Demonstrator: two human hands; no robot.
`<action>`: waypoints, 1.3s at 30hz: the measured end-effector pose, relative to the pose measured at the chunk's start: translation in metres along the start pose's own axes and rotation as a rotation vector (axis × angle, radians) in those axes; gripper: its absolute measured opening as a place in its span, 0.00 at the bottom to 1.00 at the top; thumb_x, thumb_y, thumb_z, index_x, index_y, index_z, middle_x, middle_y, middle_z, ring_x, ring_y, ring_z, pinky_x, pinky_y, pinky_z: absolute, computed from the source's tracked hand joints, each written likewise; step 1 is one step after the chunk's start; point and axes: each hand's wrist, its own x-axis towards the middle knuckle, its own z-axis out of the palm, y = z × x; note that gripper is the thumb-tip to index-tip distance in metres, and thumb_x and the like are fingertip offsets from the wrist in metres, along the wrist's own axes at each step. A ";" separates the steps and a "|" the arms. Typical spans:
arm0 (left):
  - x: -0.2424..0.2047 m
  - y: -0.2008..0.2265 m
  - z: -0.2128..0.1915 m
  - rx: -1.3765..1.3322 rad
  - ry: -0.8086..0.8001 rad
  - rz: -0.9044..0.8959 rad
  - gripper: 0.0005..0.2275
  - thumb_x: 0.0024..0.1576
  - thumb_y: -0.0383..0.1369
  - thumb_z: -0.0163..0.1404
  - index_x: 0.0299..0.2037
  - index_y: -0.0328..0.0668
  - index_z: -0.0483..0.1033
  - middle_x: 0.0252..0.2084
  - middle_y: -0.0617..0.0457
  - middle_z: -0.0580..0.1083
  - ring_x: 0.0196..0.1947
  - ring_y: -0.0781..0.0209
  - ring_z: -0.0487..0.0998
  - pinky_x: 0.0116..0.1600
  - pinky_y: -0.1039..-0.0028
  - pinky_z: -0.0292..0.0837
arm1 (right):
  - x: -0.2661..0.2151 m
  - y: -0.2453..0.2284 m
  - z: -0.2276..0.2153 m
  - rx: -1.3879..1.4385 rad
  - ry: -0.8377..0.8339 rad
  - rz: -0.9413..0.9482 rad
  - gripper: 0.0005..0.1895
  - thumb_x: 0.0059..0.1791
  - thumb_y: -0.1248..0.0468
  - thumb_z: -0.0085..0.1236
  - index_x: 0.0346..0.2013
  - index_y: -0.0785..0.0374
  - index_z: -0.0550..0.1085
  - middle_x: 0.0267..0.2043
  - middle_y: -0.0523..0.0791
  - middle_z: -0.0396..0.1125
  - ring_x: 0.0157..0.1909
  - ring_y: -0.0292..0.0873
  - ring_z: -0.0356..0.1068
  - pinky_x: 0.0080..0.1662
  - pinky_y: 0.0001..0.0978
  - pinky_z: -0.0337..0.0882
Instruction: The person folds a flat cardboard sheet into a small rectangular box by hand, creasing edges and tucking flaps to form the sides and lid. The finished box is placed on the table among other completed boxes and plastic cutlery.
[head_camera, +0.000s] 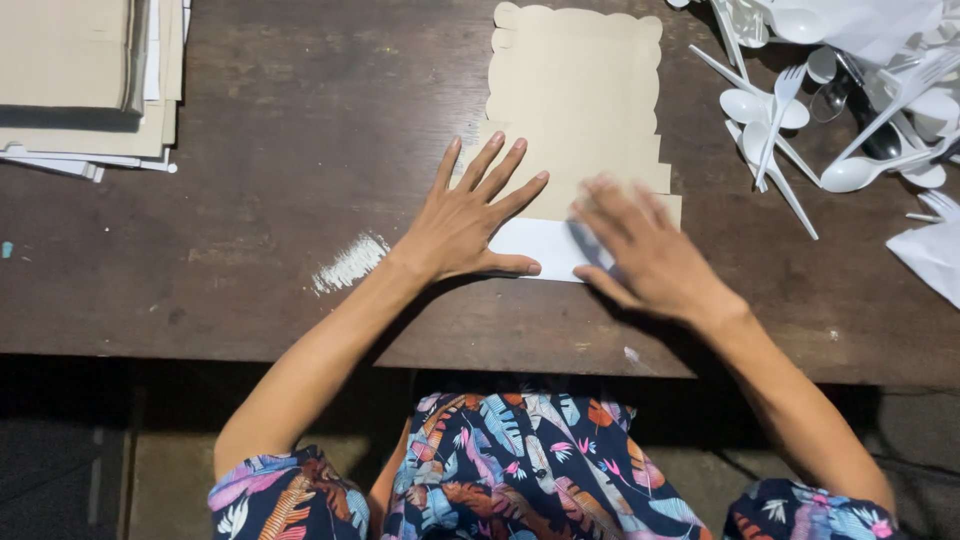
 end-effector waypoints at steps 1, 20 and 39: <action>0.001 -0.002 0.003 -0.004 -0.002 0.002 0.45 0.51 0.75 0.38 0.76 0.63 0.53 0.80 0.47 0.47 0.79 0.43 0.40 0.75 0.39 0.24 | 0.000 -0.012 -0.001 0.001 -0.004 0.002 0.39 0.53 0.39 0.47 0.72 0.56 0.62 0.73 0.53 0.56 0.77 0.52 0.52 0.72 0.53 0.54; 0.002 0.009 0.005 0.045 -0.039 0.068 0.41 0.56 0.68 0.38 0.76 0.54 0.54 0.79 0.43 0.48 0.79 0.39 0.39 0.73 0.31 0.26 | -0.112 -0.013 -0.016 0.114 -0.178 0.171 0.39 0.54 0.38 0.38 0.74 0.53 0.57 0.79 0.41 0.49 0.79 0.42 0.46 0.77 0.38 0.43; -0.105 -0.009 -0.013 0.105 0.036 0.352 0.25 0.69 0.47 0.31 0.75 0.48 0.55 0.77 0.56 0.56 0.77 0.61 0.53 0.79 0.61 0.39 | -0.102 -0.019 -0.025 0.099 -0.025 0.116 0.35 0.53 0.49 0.52 0.71 0.65 0.63 0.74 0.50 0.58 0.76 0.49 0.57 0.75 0.45 0.55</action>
